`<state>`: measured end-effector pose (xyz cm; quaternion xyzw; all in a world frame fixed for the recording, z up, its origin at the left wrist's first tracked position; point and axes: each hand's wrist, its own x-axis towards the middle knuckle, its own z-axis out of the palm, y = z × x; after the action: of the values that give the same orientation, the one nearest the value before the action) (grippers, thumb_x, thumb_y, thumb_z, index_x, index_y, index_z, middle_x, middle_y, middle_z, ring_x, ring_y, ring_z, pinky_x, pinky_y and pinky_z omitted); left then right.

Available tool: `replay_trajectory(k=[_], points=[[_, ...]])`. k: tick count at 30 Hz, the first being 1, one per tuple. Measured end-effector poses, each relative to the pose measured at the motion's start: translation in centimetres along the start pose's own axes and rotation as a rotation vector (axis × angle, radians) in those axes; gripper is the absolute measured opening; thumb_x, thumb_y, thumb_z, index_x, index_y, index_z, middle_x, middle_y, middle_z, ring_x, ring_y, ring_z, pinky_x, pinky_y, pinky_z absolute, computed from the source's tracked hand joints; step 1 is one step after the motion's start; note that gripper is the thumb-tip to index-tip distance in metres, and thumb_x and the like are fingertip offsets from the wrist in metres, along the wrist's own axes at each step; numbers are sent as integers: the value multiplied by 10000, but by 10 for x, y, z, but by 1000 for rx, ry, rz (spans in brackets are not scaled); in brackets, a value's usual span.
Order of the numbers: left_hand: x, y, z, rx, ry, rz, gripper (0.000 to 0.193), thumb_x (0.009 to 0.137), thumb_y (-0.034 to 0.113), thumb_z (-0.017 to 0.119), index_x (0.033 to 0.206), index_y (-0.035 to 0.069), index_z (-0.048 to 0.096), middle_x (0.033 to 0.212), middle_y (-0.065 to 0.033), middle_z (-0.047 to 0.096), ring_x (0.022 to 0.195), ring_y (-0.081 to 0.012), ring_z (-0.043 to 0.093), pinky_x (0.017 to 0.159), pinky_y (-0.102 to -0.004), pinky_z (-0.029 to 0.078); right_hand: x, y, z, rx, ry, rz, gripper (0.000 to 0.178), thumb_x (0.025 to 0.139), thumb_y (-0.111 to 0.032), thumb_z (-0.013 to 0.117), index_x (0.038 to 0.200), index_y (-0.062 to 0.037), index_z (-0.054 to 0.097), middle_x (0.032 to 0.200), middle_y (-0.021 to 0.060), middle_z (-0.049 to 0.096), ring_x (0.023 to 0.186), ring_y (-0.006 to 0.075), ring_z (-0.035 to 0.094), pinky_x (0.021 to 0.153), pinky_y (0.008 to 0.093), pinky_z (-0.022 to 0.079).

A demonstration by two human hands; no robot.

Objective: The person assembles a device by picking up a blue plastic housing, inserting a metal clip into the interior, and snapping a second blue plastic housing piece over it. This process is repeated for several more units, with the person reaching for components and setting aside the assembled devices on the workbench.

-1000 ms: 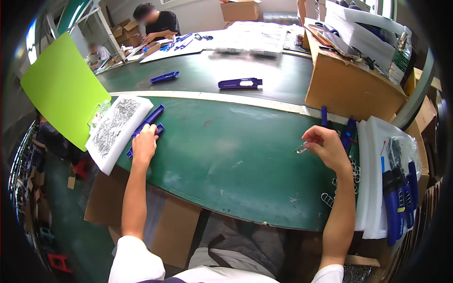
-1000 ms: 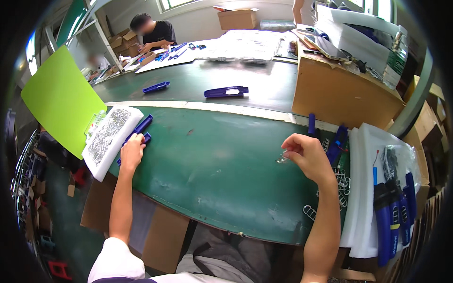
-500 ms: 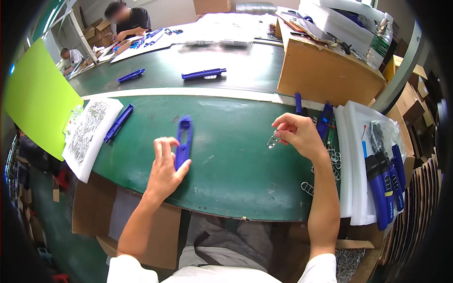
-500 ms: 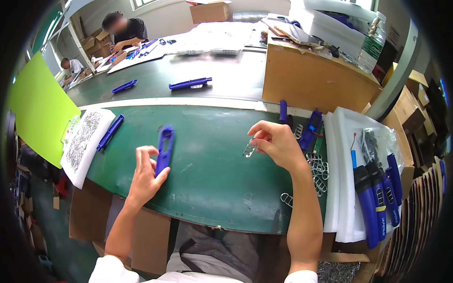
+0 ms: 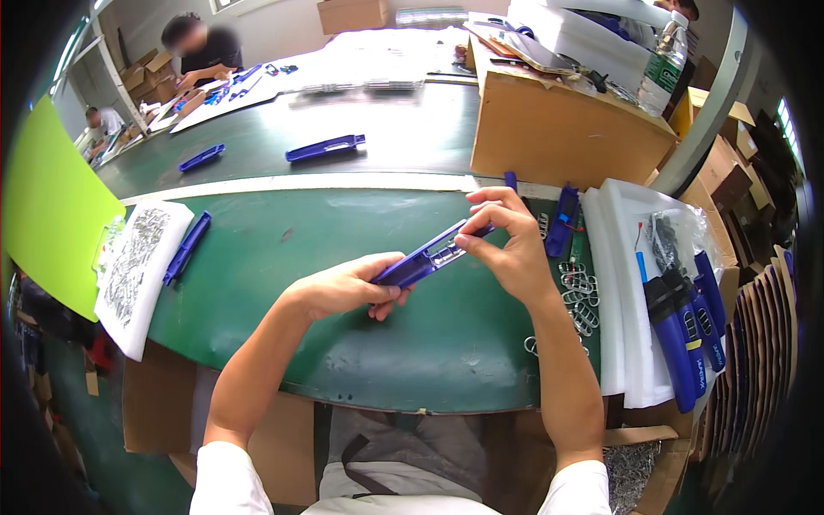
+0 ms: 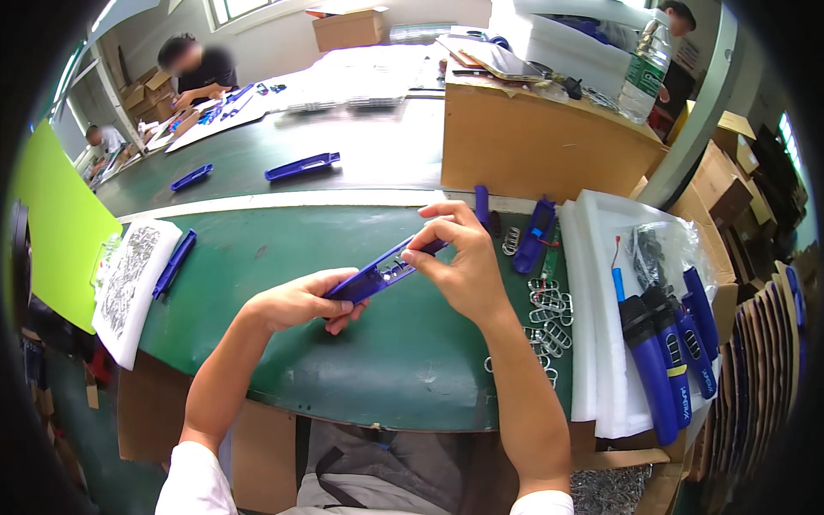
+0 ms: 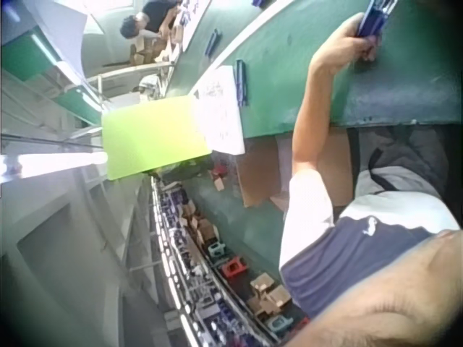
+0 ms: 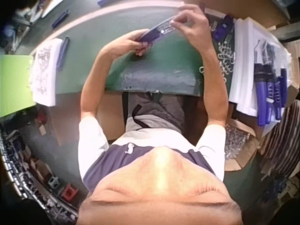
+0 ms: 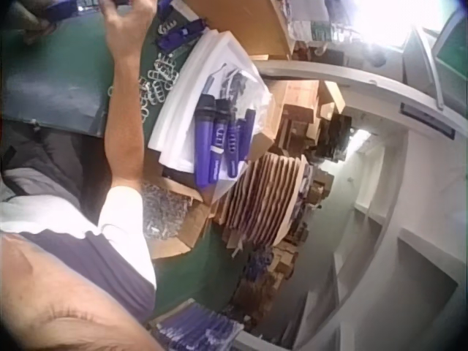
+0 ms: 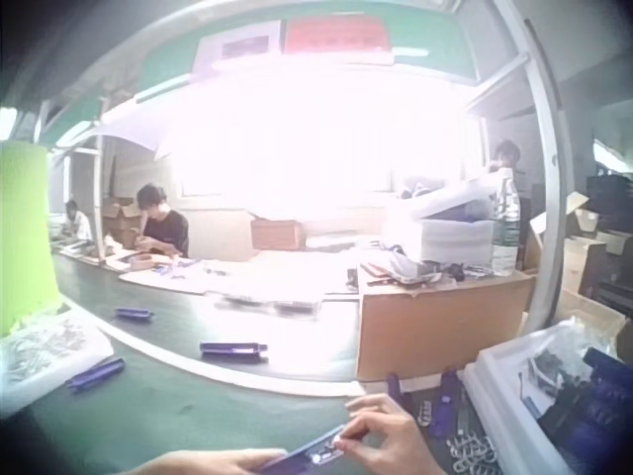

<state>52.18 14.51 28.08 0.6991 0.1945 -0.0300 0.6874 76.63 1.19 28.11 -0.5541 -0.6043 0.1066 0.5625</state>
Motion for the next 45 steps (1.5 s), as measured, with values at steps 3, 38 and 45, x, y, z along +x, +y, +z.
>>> replay_trajectory(k=[3, 38, 45], points=[[1, 3, 3, -74, -148, 77, 314, 1014, 45, 585, 1326, 56, 554, 985, -26, 629, 795, -107, 575, 754, -274, 505, 2, -8, 3, 29, -13, 43, 134, 805, -5, 854, 879, 8, 743, 1174, 129, 681, 903, 181, 693, 835, 319, 563], [0, 1, 35, 950, 449, 267, 156, 1052, 201, 586, 1037, 51, 627, 814, -178, 685, 797, -405, 684, 690, -500, 519, -14, -26, 42, -90, -240, 215, 173, 835, 15, 801, 1005, 26, 772, 917, 137, 777, 808, 188, 738, 745, 308, 574], [0, -5, 37, 1041, 520, 264, 150, 1031, 211, 607, 1001, 67, 637, 793, -165, 687, 753, -387, 688, 676, -497, 520, -17, -34, 53, -102, -200, 334, 136, 833, 59, 717, 961, 29, 755, 859, 180, 761, 763, 296, 742, 739, 367, 571]])
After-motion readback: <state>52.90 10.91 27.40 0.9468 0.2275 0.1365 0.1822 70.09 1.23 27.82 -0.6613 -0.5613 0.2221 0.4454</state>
